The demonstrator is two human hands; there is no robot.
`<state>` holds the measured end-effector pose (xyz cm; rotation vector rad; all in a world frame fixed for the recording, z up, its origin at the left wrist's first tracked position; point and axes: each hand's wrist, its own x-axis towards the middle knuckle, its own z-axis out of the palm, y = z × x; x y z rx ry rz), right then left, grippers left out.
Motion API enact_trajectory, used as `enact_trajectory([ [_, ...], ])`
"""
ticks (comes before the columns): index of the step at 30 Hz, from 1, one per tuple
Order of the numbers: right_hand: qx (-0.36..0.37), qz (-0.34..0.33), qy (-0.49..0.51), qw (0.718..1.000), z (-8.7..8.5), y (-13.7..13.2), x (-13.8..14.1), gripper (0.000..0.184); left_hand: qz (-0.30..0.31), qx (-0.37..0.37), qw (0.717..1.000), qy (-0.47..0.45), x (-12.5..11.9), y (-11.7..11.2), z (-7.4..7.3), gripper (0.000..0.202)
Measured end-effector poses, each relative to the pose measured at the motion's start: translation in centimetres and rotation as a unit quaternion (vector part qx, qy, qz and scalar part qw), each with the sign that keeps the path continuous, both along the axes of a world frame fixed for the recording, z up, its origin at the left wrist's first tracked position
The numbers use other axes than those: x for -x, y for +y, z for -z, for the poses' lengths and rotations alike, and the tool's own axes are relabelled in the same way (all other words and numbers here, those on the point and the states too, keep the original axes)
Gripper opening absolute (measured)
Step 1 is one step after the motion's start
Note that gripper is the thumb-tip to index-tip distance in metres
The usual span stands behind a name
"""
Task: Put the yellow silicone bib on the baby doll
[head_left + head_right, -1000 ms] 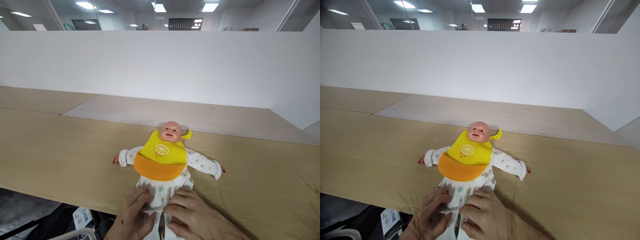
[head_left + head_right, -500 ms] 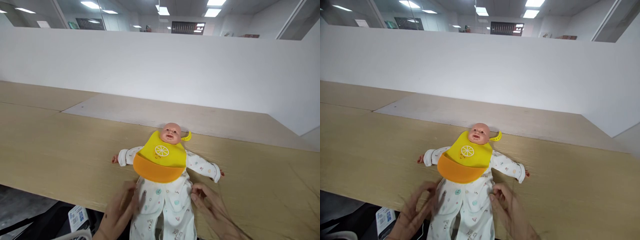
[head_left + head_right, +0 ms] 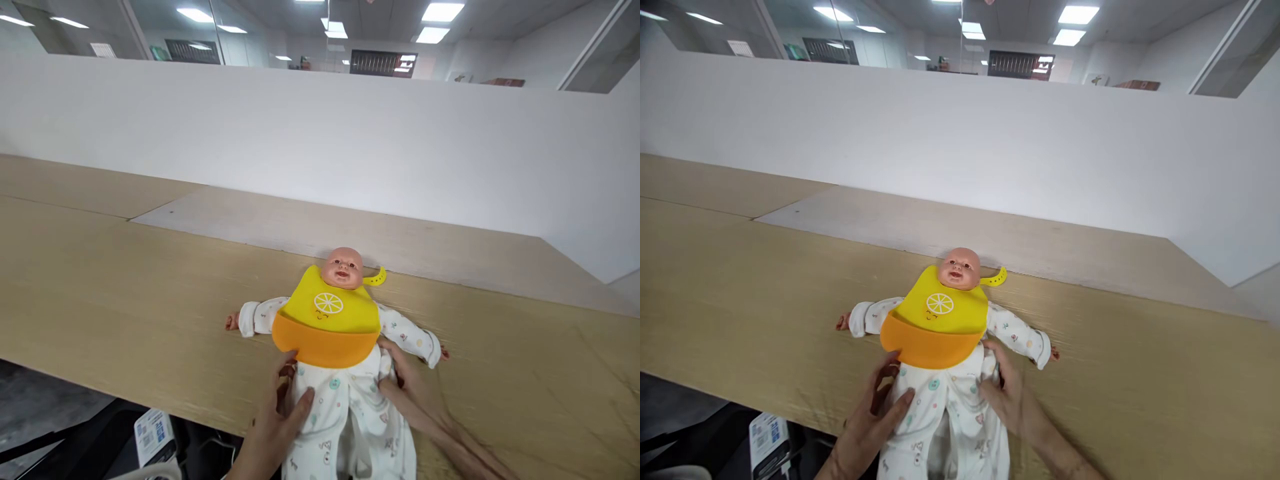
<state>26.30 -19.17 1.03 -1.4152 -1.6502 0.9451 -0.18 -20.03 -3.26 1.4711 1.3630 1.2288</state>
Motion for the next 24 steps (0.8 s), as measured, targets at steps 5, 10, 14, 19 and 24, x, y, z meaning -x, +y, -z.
enact_trajectory([
  [5,0.076,-0.021,-0.017,0.997,-1.0,-0.9,-0.7,0.054,0.021,0.013,0.998,-0.057,-0.6,-0.5,0.0,0.048],
  [10,0.071,0.017,0.004,0.997,1.1,-2.7,0.5,0.061,0.027,-0.007,0.997,-0.066,0.3,1.1,-1.0,0.042],
  [14,0.050,0.002,0.014,0.999,2.7,-1.4,1.3,0.061,0.027,-0.012,0.997,-0.069,0.6,3.8,-1.7,0.040],
  [19,-0.028,0.050,0.044,0.997,3.3,2.8,1.8,0.056,0.041,-0.020,0.995,-0.086,-0.6,7.4,-2.6,0.043],
  [24,-0.060,0.099,-0.008,0.993,3.5,6.7,0.5,0.054,0.058,-0.021,0.995,-0.080,-2.1,10.8,-3.3,0.047],
])
